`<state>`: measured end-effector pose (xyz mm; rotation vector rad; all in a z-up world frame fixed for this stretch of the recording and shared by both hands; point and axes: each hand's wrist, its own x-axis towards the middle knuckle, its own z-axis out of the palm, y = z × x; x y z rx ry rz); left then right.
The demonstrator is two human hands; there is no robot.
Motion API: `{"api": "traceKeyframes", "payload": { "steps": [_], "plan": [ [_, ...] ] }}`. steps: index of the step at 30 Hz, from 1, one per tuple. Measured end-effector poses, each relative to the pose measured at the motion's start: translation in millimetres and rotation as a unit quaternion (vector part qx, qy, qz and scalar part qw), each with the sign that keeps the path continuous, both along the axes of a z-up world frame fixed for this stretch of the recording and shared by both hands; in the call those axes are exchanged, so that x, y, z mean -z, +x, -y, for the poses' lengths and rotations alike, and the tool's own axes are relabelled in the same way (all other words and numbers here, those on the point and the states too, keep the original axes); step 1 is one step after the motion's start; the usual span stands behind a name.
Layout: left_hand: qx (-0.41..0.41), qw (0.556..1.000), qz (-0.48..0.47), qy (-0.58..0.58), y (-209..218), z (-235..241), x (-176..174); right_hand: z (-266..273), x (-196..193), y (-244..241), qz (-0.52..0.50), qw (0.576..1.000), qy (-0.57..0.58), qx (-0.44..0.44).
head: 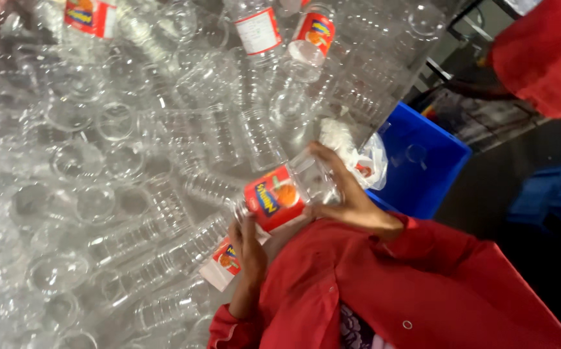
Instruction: The person applies adhesive labels to clear plastic jars by hand, picking up each jar individually and pressing the label onto its side surface before returning it to the table.
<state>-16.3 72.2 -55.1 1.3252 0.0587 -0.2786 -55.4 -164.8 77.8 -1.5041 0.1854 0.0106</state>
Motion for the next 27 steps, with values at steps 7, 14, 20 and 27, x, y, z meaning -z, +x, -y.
{"api": "traceKeyframes", "payload": {
  "steps": [7, 14, 20, 27],
  "plan": [
    [0.024, 0.983, 0.139, 0.12, 17, -7, -54, 5, -30, 102, 0.304, 0.651, -0.65, 0.248],
    [0.062, 0.958, 0.124, 0.251, 16, -27, -43, -20, 173, 76, 0.153, 0.836, -0.508, -0.141],
    [0.105, 0.941, 0.154, 0.281, 18, -25, -27, -20, 237, 51, 0.067, 0.861, -0.495, -0.097],
    [0.055, 0.828, 0.348, 0.436, 28, -4, -56, -31, 140, 62, 0.071, 0.951, -0.298, -0.031]
  ]
}}
